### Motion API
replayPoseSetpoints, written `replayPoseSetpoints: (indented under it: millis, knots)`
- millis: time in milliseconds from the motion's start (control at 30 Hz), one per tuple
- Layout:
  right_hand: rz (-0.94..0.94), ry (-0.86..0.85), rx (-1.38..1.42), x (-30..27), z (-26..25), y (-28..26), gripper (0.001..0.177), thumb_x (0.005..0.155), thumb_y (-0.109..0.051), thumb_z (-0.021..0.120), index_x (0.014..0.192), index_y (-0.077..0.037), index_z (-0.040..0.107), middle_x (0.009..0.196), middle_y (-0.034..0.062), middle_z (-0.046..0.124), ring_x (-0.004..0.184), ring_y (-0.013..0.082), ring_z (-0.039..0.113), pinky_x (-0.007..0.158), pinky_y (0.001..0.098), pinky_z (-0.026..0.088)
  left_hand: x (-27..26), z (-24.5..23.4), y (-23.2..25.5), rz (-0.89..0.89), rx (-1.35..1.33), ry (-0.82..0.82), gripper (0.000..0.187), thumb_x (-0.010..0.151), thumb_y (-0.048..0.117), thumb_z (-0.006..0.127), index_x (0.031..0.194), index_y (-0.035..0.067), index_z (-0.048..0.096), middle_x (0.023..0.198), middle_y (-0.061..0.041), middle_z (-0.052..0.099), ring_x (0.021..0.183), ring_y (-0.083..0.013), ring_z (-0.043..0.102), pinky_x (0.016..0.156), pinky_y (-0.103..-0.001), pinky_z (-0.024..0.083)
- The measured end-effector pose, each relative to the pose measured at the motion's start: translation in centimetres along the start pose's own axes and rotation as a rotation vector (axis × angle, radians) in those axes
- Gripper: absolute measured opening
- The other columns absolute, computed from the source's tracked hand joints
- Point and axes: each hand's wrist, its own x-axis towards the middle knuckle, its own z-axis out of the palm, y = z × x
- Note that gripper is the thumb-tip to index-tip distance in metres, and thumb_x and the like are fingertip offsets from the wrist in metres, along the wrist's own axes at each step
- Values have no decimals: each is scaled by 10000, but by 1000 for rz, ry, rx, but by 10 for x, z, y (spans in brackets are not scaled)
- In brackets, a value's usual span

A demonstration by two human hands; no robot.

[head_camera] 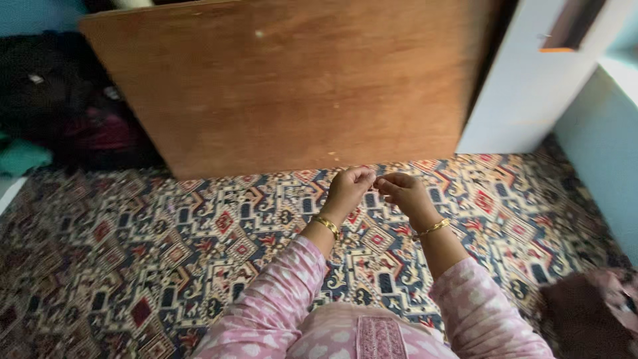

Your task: The person organizes several bags by zipping them, handling their straps, and placing items inside a green plastic bag before tucking it behind a piece of furniture.

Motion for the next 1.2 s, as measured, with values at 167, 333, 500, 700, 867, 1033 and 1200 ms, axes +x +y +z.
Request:
replayPoseSetpoints:
  millis: [167, 333, 500, 700, 867, 1033, 1200]
  knots:
    - [-89, -296, -30, 50, 191, -32, 268, 964, -228, 692, 1133, -28, 753, 1006, 36, 765, 874, 105, 669, 760, 266, 533, -15, -190, -28, -128, 1, 275, 256, 956, 234, 691, 1023, -5, 757, 885, -35, 773, 796, -97, 703, 701, -262, 563]
    - [-105, -536, -112, 71, 334, -66, 266, 974, -237, 657, 1144, -51, 741, 1044, 19, 765, 938, 98, 681, 806, 263, 549, -54, -320, -36, -193, -67, 540, 241, 975, 217, 694, 1029, -12, 751, 875, -58, 754, 762, -118, 662, 681, -281, 536]
    - [-61, -715, -132, 101, 436, -79, 270, 985, -249, 648, 1150, -59, 744, 1061, 27, 761, 941, 117, 668, 790, 264, 518, -69, -409, -52, -133, -76, 711, 248, 968, 222, 685, 1019, -14, 743, 902, -59, 770, 815, -112, 713, 742, -272, 577]
    - [-78, -939, -42, 183, 560, -86, 289, 1001, -261, 614, 1149, -42, 732, 1087, 52, 773, 947, 115, 690, 836, 260, 537, -44, -523, -89, -318, 53, 852, 225, 969, 221, 659, 1038, 23, 738, 924, -29, 757, 824, -105, 707, 743, -277, 577]
    - [-29, -1058, -78, 244, 681, -122, 282, 990, -254, 615, 1148, -52, 733, 1060, 53, 769, 893, 118, 684, 797, 274, 541, -11, -640, -103, -223, -11, 986, 200, 953, 163, 685, 1043, -3, 750, 884, -68, 765, 774, -136, 704, 699, -286, 566]
    - [-18, -1166, -115, 280, 783, -137, 260, 1005, -261, 620, 1097, -46, 733, 991, 15, 747, 858, 88, 658, 791, 263, 532, -9, -724, -118, -242, -24, 1116, 220, 962, 161, 690, 1100, 2, 754, 913, -57, 765, 802, -102, 689, 722, -244, 554]
    - [-38, -1208, -189, 312, 875, -136, 242, 1024, -260, 633, 1091, -58, 750, 923, -9, 698, 824, 66, 617, 764, 240, 529, -2, -814, -151, -175, -200, 1224, 248, 960, 161, 687, 1083, -47, 743, 913, -70, 761, 823, -128, 700, 736, -261, 566]
